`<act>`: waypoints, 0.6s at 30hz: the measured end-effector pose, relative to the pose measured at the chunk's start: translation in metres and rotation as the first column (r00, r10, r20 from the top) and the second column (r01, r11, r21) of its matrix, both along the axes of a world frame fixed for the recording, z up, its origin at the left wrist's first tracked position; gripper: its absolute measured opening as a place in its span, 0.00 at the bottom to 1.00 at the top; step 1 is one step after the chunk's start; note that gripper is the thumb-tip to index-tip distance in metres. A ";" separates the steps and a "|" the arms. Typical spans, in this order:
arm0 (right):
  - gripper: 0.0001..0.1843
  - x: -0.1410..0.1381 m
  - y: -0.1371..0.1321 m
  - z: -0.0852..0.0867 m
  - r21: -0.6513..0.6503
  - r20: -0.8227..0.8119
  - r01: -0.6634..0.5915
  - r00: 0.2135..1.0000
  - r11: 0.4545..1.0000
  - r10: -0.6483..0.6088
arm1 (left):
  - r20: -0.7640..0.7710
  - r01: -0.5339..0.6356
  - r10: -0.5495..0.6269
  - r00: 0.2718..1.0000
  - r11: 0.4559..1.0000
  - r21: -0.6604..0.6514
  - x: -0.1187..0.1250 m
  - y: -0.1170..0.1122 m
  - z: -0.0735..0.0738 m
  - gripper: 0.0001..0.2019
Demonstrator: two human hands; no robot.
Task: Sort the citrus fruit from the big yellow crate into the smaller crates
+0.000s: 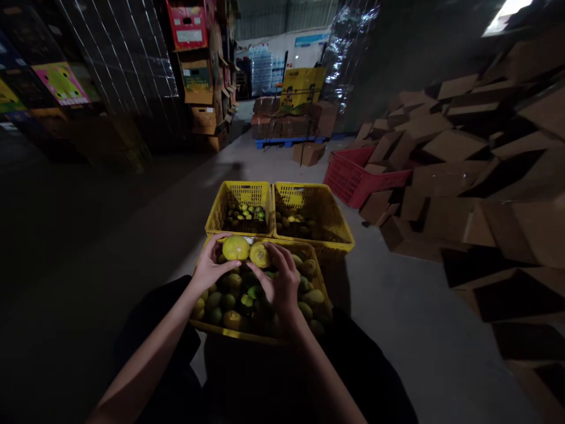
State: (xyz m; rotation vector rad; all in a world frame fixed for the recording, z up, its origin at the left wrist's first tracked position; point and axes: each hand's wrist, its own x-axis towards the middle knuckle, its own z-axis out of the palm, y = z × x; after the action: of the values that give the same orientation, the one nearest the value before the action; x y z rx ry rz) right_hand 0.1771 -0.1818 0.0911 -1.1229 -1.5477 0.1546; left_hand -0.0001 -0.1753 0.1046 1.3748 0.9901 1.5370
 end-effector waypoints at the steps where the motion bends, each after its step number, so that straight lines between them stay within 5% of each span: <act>1: 0.22 0.000 0.000 0.000 -0.005 0.016 0.013 1.000 1.000 -0.013 | -0.005 0.002 -0.002 1.000 1.000 0.006 0.000 0.000 0.000 0.28; 13: 0.22 0.002 0.000 0.001 0.110 0.022 0.005 1.000 0.994 -0.007 | -0.137 -0.014 0.032 0.990 0.992 0.127 -0.005 0.004 -0.006 0.31; 16: 0.24 0.003 0.001 0.002 0.031 -0.119 -0.115 0.986 0.993 0.117 | -0.083 -0.011 0.013 0.996 1.000 0.029 -0.005 0.004 -0.002 0.30; 18: 0.26 0.003 0.001 0.005 -0.117 -0.292 -0.252 0.933 0.961 0.210 | -0.013 0.024 -0.026 1.000 0.986 -0.166 -0.004 0.002 0.002 0.27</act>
State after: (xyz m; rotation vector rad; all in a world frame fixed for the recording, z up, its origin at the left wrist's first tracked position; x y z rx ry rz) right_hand 0.1801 -0.1805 0.0962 -0.9843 -1.4276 0.5765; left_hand -0.0042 -0.1729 0.1064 1.2793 1.0808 1.3945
